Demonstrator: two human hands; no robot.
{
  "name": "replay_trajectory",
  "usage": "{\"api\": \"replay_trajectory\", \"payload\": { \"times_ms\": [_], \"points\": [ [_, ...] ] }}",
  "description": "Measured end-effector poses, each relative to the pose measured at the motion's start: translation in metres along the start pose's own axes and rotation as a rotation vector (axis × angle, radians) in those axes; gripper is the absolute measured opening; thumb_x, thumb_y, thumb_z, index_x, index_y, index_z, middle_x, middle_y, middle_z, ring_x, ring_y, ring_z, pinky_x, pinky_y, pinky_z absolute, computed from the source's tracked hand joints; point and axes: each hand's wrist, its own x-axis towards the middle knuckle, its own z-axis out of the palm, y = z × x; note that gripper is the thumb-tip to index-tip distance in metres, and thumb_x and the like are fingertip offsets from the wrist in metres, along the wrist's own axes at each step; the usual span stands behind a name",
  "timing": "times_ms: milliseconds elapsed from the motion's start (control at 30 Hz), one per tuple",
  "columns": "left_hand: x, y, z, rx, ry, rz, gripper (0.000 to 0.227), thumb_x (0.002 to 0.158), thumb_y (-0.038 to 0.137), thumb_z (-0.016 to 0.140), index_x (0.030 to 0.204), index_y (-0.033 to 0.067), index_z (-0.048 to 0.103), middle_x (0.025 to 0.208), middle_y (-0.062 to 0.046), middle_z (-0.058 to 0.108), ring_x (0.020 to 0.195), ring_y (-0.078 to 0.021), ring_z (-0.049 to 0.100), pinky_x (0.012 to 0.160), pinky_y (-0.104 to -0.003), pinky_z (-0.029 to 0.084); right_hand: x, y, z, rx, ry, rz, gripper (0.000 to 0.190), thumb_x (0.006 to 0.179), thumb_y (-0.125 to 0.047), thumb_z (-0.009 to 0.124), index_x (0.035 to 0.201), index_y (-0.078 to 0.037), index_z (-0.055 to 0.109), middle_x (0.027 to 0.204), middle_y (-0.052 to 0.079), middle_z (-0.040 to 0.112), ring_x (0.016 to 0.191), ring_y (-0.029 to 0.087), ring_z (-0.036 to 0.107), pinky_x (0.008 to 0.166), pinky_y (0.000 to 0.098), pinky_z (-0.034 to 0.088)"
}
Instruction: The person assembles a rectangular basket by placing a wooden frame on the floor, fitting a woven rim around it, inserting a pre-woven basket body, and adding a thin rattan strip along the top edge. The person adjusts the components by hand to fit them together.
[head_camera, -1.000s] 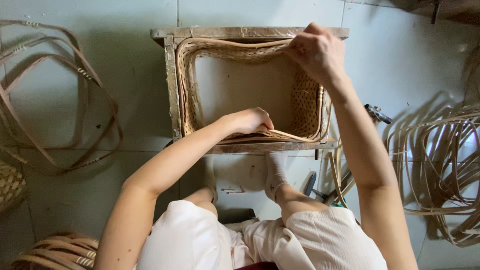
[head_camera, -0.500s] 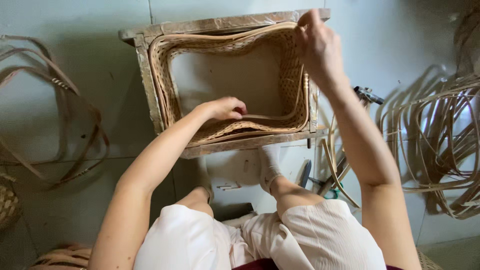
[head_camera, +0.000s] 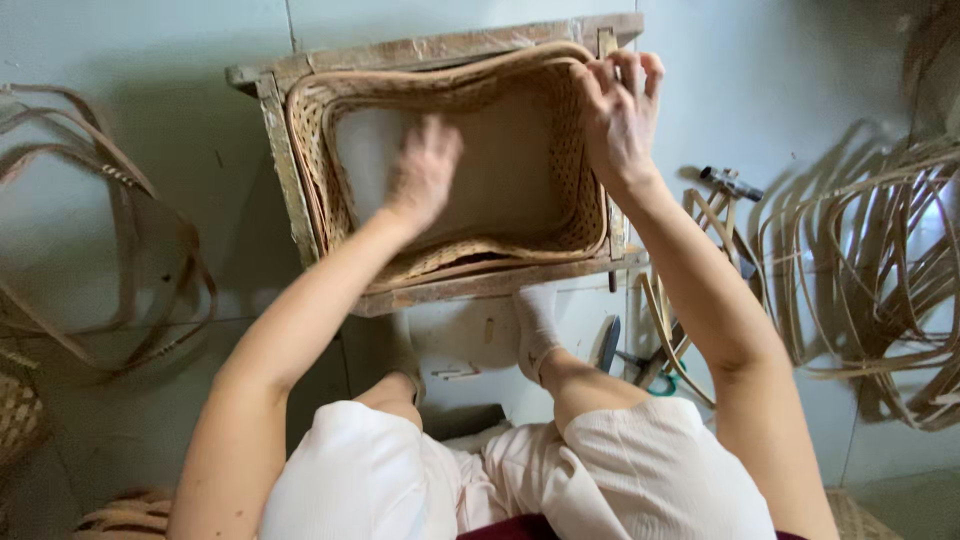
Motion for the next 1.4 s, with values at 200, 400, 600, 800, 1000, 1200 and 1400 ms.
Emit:
{"api": "replay_trajectory", "payload": {
  "times_ms": [200, 400, 600, 800, 1000, 1200, 1400],
  "points": [
    [0.022, -0.032, -0.006, -0.22, 0.255, -0.033, 0.049, 0.092, -0.003, 0.061, 0.141, -0.003, 0.054, 0.133, -0.023, 0.056, 0.106, -0.0297, 0.063, 0.078, -0.036, 0.061, -0.02, -0.055, -0.056, -0.499, -0.48, -0.159, 0.056, 0.081, -0.02, 0.078, 0.135, -0.021, 0.066, 0.17, 0.016, 0.028, 0.158, 0.035, 0.012, 0.122, 0.0602, -0.002],
    [0.042, -0.039, -0.005, -0.236, 0.071, -0.083, 0.016, 0.105, 0.006, 0.057, 0.112, -0.0035, 0.068, 0.1, -0.021, 0.071, 0.08, -0.0275, 0.07, 0.069, -0.038, 0.06, -0.006, -0.072, -0.049, -0.679, -0.517, -0.2, 0.077, 0.082, -0.03, 0.073, 0.155, -0.014, 0.053, 0.167, 0.015, 0.025, 0.155, 0.04, 0.006, 0.119, 0.0678, -0.009],
    [0.048, -0.049, 0.001, -0.117, -0.114, 0.019, 0.021, 0.098, 0.001, 0.059, 0.086, 0.0008, 0.076, 0.106, -0.021, 0.07, 0.076, -0.027, 0.074, 0.065, -0.034, 0.063, 0.015, -0.079, -0.049, -0.822, -0.97, -0.345, 0.07, 0.09, -0.03, 0.069, 0.153, -0.017, 0.041, 0.17, 0.01, 0.018, 0.156, 0.034, 0.006, 0.113, 0.0683, -0.01],
    [0.041, -0.038, -0.005, 0.089, -0.133, 0.174, 0.013, 0.086, 0.0, 0.065, 0.084, 0.0054, 0.077, 0.087, -0.014, 0.074, 0.079, -0.025, 0.075, 0.071, -0.035, 0.063, 0.014, -0.085, 0.01, -0.752, -1.035, -0.369, 0.066, 0.099, -0.04, 0.053, 0.158, -0.015, 0.036, 0.167, 0.009, 0.025, 0.155, 0.034, 0.013, 0.114, 0.0676, -0.016],
    [0.052, -0.052, 0.006, 0.182, -0.072, 0.19, 0.02, 0.095, 0.002, 0.065, 0.079, 0.0049, 0.076, 0.071, -0.014, 0.073, 0.065, -0.0225, 0.075, 0.057, -0.033, 0.062, 0.012, -0.081, 0.036, -0.646, -1.167, -0.407, 0.06, 0.101, -0.039, 0.05, 0.156, -0.019, 0.039, 0.166, 0.004, 0.027, 0.159, 0.032, 0.01, 0.115, 0.0669, -0.02],
    [0.065, -0.07, 0.041, 0.13, -0.048, 0.026, 0.033, 0.107, 0.002, 0.058, 0.079, 0.0022, 0.074, 0.067, -0.017, 0.072, 0.059, -0.0227, 0.073, 0.047, -0.03, 0.058, -0.034, -0.082, 0.093, -0.194, -1.185, -0.309, 0.035, 0.108, -0.029, 0.046, 0.142, -0.021, 0.056, 0.14, 0.008, 0.06, 0.131, 0.026, 0.055, 0.115, 0.0547, 0.025],
    [0.035, -0.055, 0.036, 0.144, 0.245, 0.052, 0.04, 0.093, 0.007, 0.06, 0.134, 0.008, 0.062, 0.116, -0.017, 0.071, 0.081, -0.0258, 0.074, 0.06, -0.037, 0.059, -0.076, -0.146, 0.147, 0.674, -1.027, -0.437, 0.025, 0.104, -0.017, 0.047, 0.106, -0.005, 0.069, 0.1, 0.016, 0.071, 0.087, 0.028, 0.069, 0.078, 0.0435, 0.056]
  ]
}}
